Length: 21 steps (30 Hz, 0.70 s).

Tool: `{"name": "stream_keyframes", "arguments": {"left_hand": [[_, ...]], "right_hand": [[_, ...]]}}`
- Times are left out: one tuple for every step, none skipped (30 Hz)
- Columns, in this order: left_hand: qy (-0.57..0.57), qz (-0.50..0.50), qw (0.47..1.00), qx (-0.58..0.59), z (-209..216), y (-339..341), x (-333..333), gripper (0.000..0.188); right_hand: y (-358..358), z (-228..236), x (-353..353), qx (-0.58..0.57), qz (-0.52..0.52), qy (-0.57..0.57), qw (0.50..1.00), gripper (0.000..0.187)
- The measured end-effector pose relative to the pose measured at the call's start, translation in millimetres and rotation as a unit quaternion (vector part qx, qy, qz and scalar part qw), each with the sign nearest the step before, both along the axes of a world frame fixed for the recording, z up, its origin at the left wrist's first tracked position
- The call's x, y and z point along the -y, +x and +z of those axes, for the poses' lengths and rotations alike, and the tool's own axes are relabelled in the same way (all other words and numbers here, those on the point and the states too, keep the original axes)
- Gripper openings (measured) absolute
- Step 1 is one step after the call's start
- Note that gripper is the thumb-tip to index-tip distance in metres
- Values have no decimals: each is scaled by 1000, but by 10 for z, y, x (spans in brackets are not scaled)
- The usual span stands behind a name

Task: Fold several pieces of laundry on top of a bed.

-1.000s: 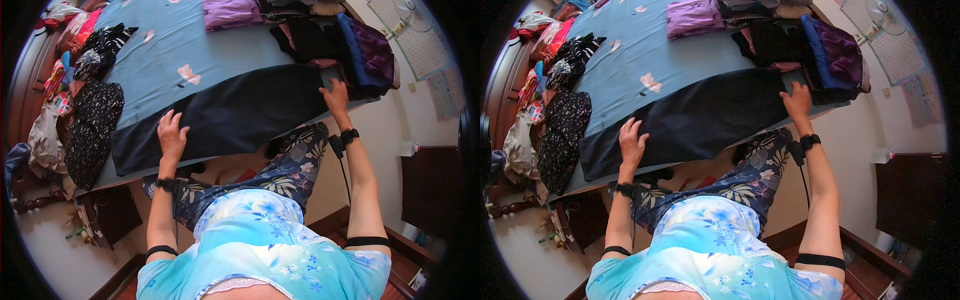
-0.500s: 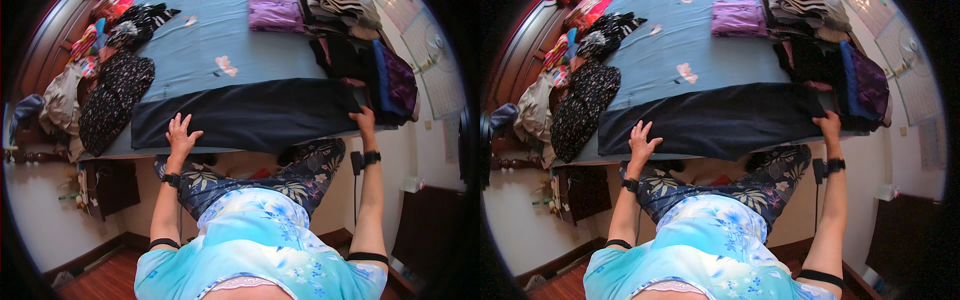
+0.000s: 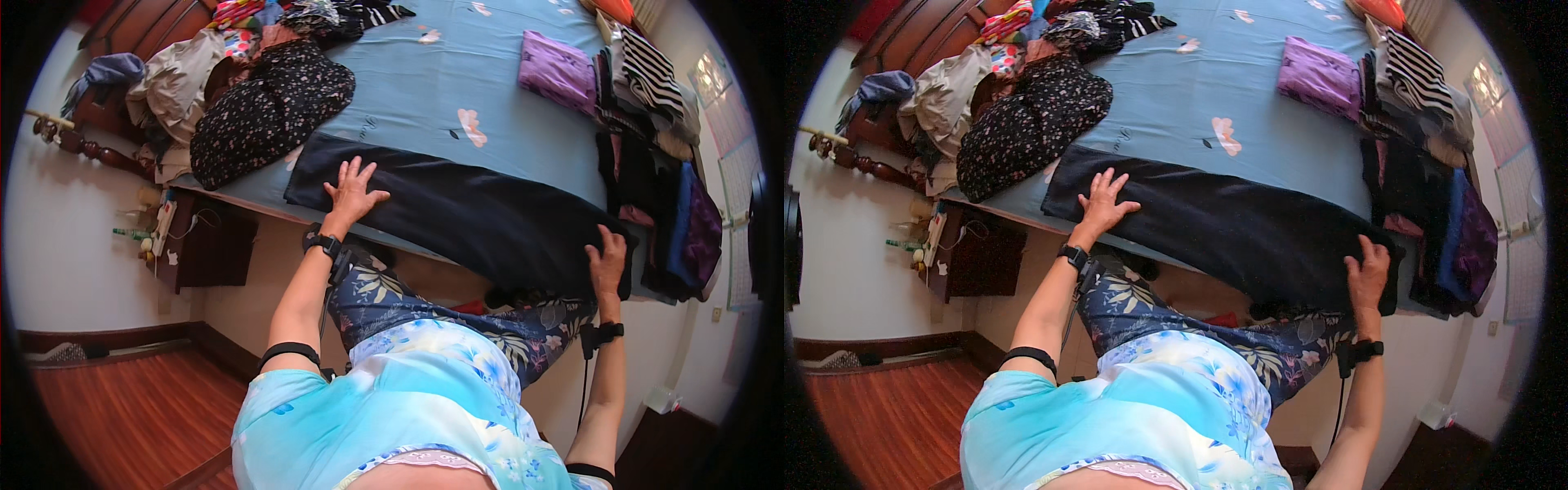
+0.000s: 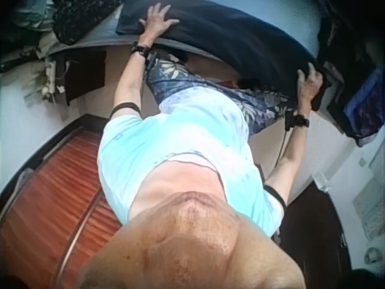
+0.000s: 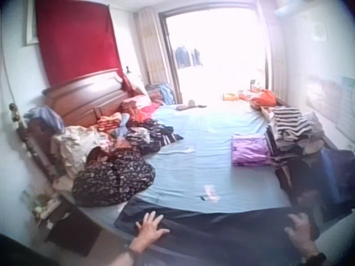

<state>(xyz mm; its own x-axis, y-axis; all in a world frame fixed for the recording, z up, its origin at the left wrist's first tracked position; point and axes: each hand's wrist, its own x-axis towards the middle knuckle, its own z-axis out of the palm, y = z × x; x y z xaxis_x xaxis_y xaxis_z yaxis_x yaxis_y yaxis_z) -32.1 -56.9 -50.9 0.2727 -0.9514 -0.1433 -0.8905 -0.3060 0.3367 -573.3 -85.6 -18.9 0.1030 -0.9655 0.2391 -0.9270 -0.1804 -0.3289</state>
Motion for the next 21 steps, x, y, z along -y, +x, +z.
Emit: {"name": "stream_keyframes", "arguments": {"left_hand": [[4, 35, 999, -2, -9, 122, 0, 75], [9, 58, 998, 8, -31, 278, -8, 75], [-5, 76, 997, 25, -46, 418, -25, 74], [-26, 103, 994, 37, -82, 571, -49, 75], [-48, 130, 989, 49, -137, 753, -79, 76], [-94, 143, 984, 52, -244, 1004, -147, 76], [-140, 151, 977, 54, -314, 1202, -201, 75], [-156, 184, 968, 69, -271, 1255, -203, 76], [-126, 225, 966, 15, -105, 1256, -223, 74], [-122, 238, 963, 18, -128, 1316, -225, 73], [-119, 257, 959, 22, -133, 1392, -275, 72], [-95, 269, 958, -20, -83, 1401, -270, 72], [-70, 280, 955, -61, -28, 1411, -262, 71], [-87, 293, 952, -18, -121, 1523, -346, 66], [-87, 289, 953, -22, -182, 1571, -308, 66], [-64, 295, 950, -84, -231, 1626, -279, 61], [-38, 303, 942, -142, -228, 1650, -310, 57], [-66, 305, 926, -214, -224, 1671, -303, 46], [-65, 306, 925, -214, -222, 1682, -275, 46], [-137, 243, 937, -212, -78, 1493, -203, 38], [-207, 184, 938, -206, 94, 1306, -204, 31]], "right_hand": [[153, -58, 24, -15, 40, -8, 999, 61], [321, -73, 36, -31, 51, 2, 998, 64], [434, -86, 58, -48, 59, 10, 997, 67], [482, -166, 92, -63, 46, 56, 995, 73], [541, -208, 125, -93, 29, 87, 991, 75], [586, -250, 164, -99, 23, 98, 990, 76], [610, -272, 192, -106, 13, 110, 988, 77], [623, -249, 203, -107, 7, 102, 989, 77], [640, -224, 201, -113, -1, 113, 987, 77], [647, -202, 202, -119, -9, 124, 985, 77], [676, -187, 224, -119, -9, 116, 986, 77], [681, -189, 226, -125, -15, 127, 984, 77], [687, -172, 233, -131, -21, 137, 982, 78], [772, -141, 243, -132, -14, 131, 983, 76], [785, -122, 237, -135, -20, 130, 982, 76], [801, -110, 238, -135, -18, 101, 986, 71], [827, -116, 216, -132, -12, 74, 988, 66], [876, -121, 231, -134, -11, 75, 988, 66], [957, -115, 297, -93, 20, 37, 995, 61], [1018, -119, 312, -57, 43, 8, 997, 55], [1259, 35, 302, 2, 59, 41, 997, 48]]}}
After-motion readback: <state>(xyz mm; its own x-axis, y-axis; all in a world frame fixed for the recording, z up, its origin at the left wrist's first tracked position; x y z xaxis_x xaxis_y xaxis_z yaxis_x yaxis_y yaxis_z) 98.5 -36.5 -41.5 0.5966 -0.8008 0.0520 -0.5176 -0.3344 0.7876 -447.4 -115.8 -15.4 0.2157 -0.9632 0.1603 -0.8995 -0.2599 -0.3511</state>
